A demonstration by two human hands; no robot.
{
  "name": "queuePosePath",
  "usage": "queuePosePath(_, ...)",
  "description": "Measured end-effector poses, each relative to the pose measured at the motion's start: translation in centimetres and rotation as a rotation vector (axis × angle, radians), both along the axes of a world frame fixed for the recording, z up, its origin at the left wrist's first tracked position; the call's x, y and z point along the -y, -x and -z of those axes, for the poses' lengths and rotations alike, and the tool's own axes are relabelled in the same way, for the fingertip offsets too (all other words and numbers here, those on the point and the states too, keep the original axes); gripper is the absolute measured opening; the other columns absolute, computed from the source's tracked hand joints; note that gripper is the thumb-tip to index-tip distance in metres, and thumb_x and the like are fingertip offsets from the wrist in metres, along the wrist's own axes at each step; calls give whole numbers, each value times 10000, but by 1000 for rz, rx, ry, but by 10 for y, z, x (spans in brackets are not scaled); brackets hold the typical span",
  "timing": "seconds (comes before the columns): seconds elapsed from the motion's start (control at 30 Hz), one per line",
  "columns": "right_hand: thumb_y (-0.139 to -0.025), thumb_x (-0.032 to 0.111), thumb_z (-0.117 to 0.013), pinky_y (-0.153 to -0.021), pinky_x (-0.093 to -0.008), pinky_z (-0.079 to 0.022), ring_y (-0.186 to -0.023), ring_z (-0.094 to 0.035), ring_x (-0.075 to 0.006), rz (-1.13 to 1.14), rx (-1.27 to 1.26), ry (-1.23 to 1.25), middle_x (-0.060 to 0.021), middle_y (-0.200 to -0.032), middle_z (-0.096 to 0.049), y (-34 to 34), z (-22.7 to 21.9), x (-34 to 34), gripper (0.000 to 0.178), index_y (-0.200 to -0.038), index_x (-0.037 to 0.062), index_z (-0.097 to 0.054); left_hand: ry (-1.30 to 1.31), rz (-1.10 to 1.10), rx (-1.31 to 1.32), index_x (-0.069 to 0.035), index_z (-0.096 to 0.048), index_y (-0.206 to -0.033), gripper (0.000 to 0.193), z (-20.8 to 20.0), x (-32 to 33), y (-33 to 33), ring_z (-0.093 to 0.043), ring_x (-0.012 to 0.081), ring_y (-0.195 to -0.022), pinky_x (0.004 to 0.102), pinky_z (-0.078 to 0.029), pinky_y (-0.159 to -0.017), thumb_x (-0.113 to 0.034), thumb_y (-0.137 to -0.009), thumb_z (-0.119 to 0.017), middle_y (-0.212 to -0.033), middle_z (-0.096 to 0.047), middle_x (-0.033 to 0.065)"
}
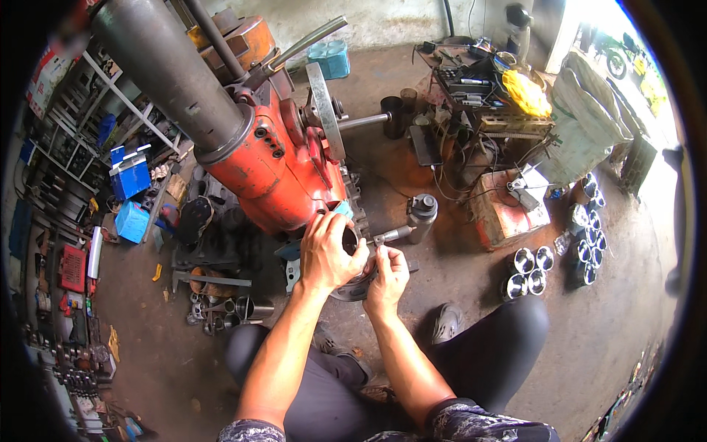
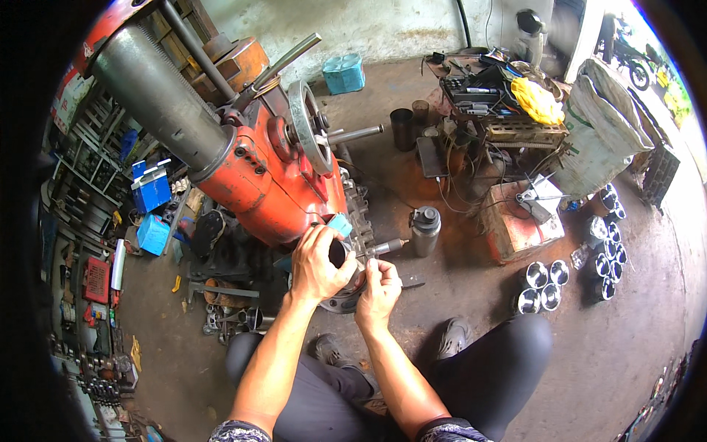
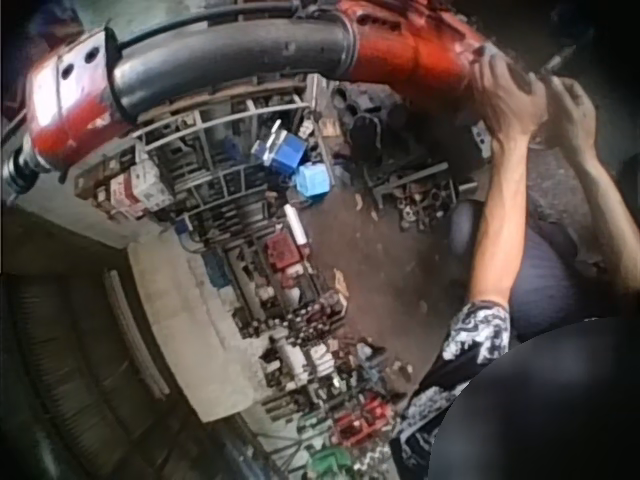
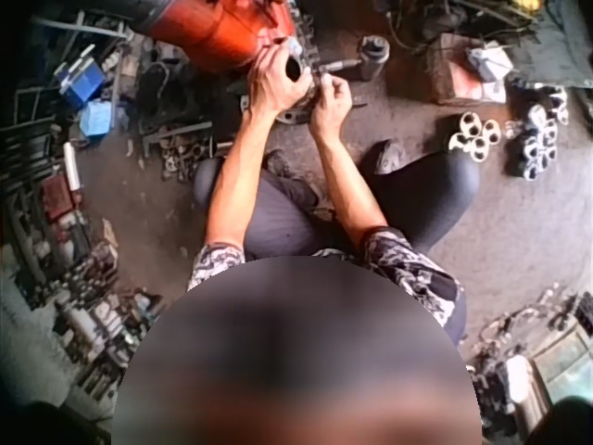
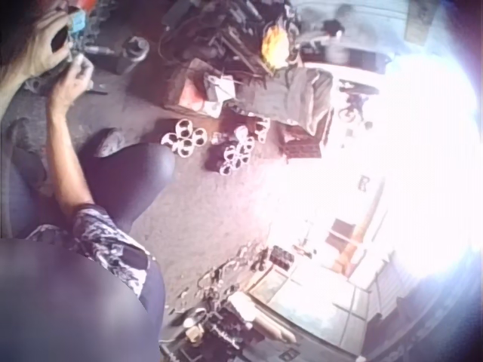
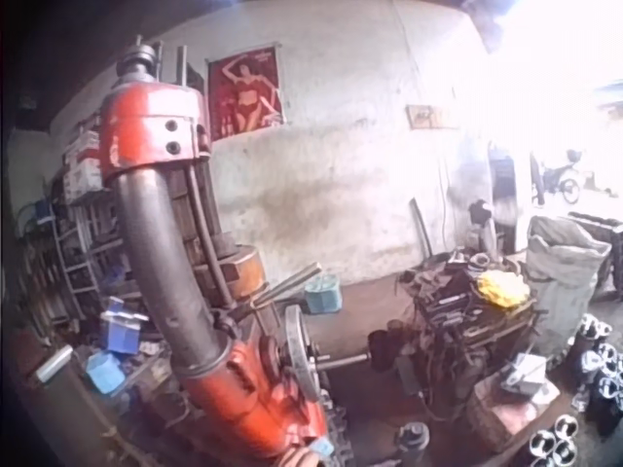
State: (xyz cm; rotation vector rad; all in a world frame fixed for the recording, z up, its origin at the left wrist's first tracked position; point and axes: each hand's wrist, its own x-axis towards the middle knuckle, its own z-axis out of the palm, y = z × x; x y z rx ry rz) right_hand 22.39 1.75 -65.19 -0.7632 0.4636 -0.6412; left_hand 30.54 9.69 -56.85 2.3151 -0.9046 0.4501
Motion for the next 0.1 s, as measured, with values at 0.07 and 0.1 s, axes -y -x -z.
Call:
queuePosePath(0.07, -1057, 230, -697, -648, -257, -468, -662, -569, -111, -29, -1, -7, -34, -774, -635, 0, 3, 1, 213, -1062, 30, -624, -7, -4, -7, -31, -628, -985, 313, 1, -1, 0, -648, 385, -928, 494, -528, -856, -215, -790, -790, -985, -674, 170)
queuePosePath(0.1, -1056, 226, -697, -660, -263, -477, -669, -575, -116, -42, -9, -11, -35, -784, -640, -1, 4, 2, 211, -1068, 28, -626, -2, -4, -21, -36, -624, -984, 313, 1, -1, 0, -646, 385, -932, 496, -527, -858, -217, -786, -786, -996, -675, 168)
